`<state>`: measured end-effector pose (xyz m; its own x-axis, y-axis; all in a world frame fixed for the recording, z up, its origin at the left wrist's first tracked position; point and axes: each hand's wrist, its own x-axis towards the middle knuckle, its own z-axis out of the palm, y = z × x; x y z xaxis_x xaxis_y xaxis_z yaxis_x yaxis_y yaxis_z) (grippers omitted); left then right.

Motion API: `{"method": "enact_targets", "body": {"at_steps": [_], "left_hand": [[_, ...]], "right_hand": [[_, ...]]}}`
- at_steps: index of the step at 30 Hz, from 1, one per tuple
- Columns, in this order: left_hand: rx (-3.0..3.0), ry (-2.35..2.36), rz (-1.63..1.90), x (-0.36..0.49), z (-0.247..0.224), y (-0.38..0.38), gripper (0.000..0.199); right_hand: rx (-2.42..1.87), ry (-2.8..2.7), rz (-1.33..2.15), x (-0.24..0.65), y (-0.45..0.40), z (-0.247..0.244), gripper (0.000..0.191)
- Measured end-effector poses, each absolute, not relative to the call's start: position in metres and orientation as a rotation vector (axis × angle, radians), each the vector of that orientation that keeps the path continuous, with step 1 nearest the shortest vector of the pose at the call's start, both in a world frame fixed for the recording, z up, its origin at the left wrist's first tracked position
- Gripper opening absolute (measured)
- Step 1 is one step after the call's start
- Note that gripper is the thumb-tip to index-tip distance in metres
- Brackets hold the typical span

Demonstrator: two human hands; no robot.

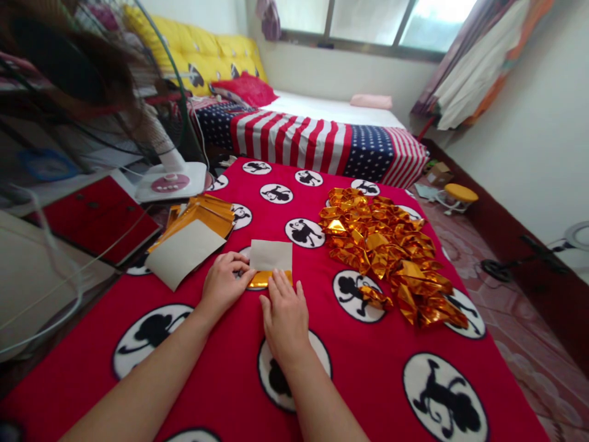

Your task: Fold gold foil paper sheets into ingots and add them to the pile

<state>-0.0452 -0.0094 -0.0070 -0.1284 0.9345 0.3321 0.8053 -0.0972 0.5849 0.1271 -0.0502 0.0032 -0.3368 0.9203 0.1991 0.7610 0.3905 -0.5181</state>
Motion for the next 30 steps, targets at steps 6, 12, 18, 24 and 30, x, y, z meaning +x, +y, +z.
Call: {"method": "enact_targets", "body": {"at_steps": [6,12,18,24,30], "left_hand": [[1.899,2.026,1.051,-0.046,-0.005,-0.011,0.007],[1.920,1.911,1.084,-0.049,-0.007,-0.011,0.019],[1.882,1.809,1.160,-0.052,-0.009,-0.011,0.034],[2.075,1.632,1.185,-0.049,-0.005,-0.015,0.046],[2.220,1.505,1.196,-0.044,0.000,-0.017,0.028]], "right_hand": [[-1.323,-2.011,0.476,0.141,-0.041,-0.007,0.045],[-1.307,-1.870,0.508,0.148,-0.031,-0.011,0.049],[-1.274,-1.799,0.517,0.154,-0.024,-0.010,0.053],[-1.280,-1.757,0.528,0.155,-0.020,-0.009,0.049],[-1.224,-1.713,0.569,0.154,-0.020,-0.010,0.046]]}}
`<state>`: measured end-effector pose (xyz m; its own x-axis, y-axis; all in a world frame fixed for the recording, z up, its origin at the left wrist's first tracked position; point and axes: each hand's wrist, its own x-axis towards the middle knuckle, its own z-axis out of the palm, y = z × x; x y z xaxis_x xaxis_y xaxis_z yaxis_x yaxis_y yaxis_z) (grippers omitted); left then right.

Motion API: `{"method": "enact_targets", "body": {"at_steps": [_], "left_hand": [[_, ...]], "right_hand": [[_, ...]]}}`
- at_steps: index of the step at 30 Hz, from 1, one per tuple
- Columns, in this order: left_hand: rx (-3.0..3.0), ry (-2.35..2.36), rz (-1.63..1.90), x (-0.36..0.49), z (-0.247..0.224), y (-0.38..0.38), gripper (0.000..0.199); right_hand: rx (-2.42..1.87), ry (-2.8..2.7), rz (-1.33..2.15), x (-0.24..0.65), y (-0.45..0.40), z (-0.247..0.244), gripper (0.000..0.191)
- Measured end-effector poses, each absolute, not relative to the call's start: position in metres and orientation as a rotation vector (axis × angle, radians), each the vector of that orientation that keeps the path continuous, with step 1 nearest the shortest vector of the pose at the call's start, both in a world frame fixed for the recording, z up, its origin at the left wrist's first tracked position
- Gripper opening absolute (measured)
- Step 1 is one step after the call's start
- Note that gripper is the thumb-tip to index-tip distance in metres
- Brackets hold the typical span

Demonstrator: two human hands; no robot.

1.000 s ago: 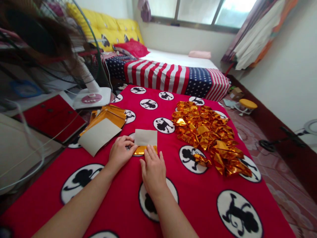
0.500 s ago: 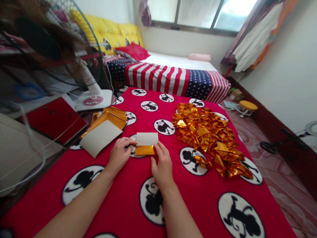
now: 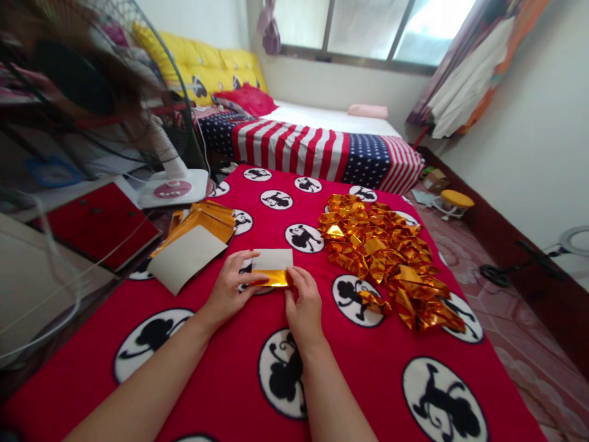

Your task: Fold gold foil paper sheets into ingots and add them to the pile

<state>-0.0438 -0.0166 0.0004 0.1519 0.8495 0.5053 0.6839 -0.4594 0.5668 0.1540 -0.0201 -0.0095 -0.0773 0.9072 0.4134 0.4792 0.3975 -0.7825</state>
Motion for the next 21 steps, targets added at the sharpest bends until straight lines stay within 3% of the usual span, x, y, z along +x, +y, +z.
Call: {"method": "enact_targets", "body": {"at_steps": [4,10,21], "left_hand": [[2.035,1.415,1.365,-0.043,0.006,-0.016,0.013],[1.432,1.249,1.415,-0.041,0.017,-0.021,0.015],[1.284,1.209,1.309,-0.024,0.034,-0.032,0.016]], "right_hand": [[-1.193,-1.628,0.592,0.153,-0.022,-0.002,0.037],[-1.033,-1.432,0.765,0.151,-0.029,0.009,0.009],[-1.087,-1.393,1.049,0.152,-0.034,0.034,0.015]]}}
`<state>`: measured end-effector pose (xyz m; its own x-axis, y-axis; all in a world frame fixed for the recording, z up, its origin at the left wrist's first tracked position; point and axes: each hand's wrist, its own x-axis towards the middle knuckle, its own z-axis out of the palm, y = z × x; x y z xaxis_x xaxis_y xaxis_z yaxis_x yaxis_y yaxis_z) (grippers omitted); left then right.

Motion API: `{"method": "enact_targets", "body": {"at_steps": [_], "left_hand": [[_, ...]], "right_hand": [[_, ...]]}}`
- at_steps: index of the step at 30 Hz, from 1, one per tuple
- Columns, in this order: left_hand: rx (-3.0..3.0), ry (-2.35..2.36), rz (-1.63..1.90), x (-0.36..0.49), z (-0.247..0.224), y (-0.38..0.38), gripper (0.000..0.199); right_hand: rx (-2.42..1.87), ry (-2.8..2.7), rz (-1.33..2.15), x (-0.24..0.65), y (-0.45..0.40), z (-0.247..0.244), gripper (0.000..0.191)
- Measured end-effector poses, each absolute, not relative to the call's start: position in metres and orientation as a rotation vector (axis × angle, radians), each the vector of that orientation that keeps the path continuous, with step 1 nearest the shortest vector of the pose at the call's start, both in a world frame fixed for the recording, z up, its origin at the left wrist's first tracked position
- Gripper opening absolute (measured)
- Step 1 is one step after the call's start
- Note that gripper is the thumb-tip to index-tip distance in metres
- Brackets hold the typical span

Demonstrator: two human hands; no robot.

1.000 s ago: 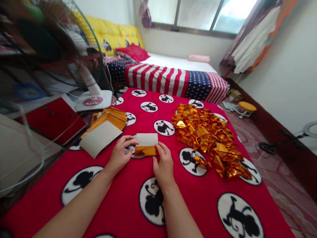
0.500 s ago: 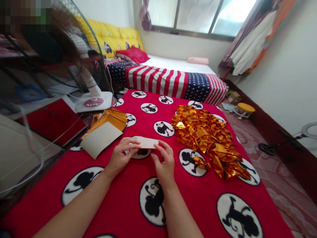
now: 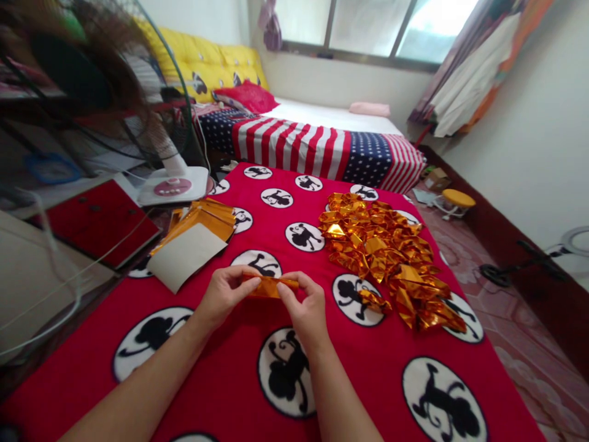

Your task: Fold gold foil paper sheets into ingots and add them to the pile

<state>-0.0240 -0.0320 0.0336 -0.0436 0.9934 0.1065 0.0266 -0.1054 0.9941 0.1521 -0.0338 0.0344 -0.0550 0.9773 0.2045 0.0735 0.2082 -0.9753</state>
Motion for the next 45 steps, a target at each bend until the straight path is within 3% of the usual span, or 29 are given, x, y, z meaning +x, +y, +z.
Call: {"method": "enact_targets", "body": {"at_steps": [9,19,38,45], "left_hand": [[1.660,1.304,1.271,-0.020,0.053,-0.041,0.013],[2.009,1.250,1.331,-0.015,0.068,-0.051,0.009],[1.920,1.477,1.280,-0.032,0.071,-0.042,0.019],[1.360,1.606,1.438,-0.055,0.038,-0.020,0.019]], "right_hand": [[-1.167,-1.605,0.931,0.161,-0.036,0.056,0.010],[-1.194,-1.942,0.510,0.153,-0.046,0.081,0.013],[-1.310,-1.588,0.885,0.174,-0.041,0.074,0.013],[-1.204,-1.060,1.157,0.194,-0.021,0.046,0.011]]}}
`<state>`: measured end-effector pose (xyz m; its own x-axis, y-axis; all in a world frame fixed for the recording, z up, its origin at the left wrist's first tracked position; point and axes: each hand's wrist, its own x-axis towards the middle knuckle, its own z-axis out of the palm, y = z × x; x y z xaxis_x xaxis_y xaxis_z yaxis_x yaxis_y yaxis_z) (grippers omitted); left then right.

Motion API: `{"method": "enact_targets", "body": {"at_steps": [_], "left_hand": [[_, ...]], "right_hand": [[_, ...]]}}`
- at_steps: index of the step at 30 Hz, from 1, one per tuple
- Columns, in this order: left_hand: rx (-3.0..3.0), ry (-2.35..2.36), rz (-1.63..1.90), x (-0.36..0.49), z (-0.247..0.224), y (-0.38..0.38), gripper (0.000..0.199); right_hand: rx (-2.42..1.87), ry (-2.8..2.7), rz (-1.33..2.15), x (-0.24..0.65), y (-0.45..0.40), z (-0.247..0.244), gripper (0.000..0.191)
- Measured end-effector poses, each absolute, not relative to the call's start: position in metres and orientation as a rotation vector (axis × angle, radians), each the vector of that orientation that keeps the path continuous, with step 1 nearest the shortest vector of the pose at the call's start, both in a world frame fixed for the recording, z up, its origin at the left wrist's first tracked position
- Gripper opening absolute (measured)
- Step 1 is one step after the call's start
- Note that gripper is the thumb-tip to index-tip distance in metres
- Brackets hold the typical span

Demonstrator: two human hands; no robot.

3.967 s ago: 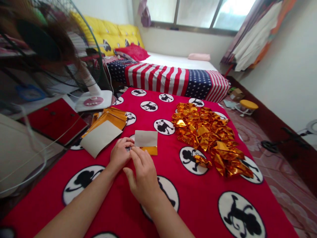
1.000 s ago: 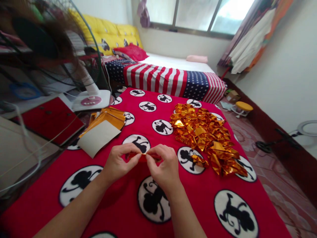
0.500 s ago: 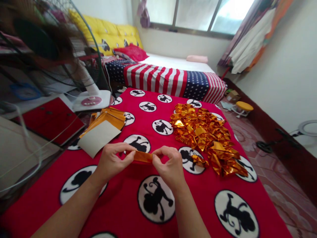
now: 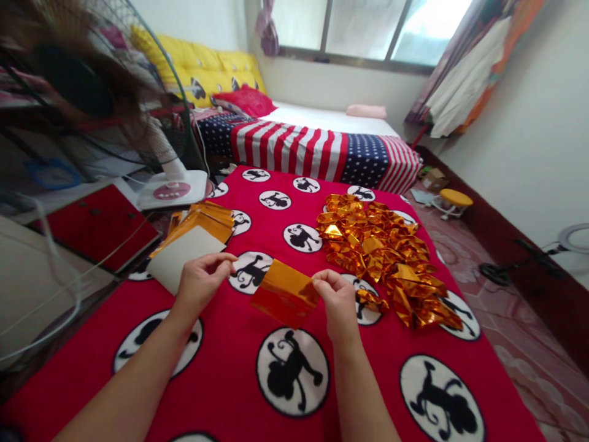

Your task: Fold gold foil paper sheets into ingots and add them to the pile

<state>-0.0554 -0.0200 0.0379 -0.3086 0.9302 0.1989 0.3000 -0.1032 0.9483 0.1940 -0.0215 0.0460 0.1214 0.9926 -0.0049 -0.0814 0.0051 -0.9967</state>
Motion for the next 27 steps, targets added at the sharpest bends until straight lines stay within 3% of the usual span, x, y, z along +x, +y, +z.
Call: {"method": "enact_targets", "body": {"at_steps": [2,6,10,14,19,27], "left_hand": [[1.096,1.418,1.476,-0.052,0.032,-0.013,0.024],[1.075,1.194,1.229,-0.026,0.035,-0.003,0.041],[1.152,1.045,1.089,0.001,0.038,0.006,0.038],[1.007,1.129,1.218,0.010,0.022,0.011,0.038],[0.973,1.184,1.387,0.007,0.004,0.010,0.037],[1.062,1.166,1.368,0.004,-0.001,0.008,0.032]], "right_hand": [[-1.179,-0.960,1.268,0.196,-0.017,0.040,0.012],[-1.178,-0.948,1.305,0.190,-0.012,0.029,0.016],[-1.181,-0.956,1.283,0.186,-0.009,0.016,0.022],[-1.167,-0.856,1.253,0.184,-0.009,0.007,0.032],[-1.179,-0.913,1.142,0.179,-0.012,0.004,0.031],[-1.199,-1.012,1.108,0.174,-0.012,0.002,0.032]]}}
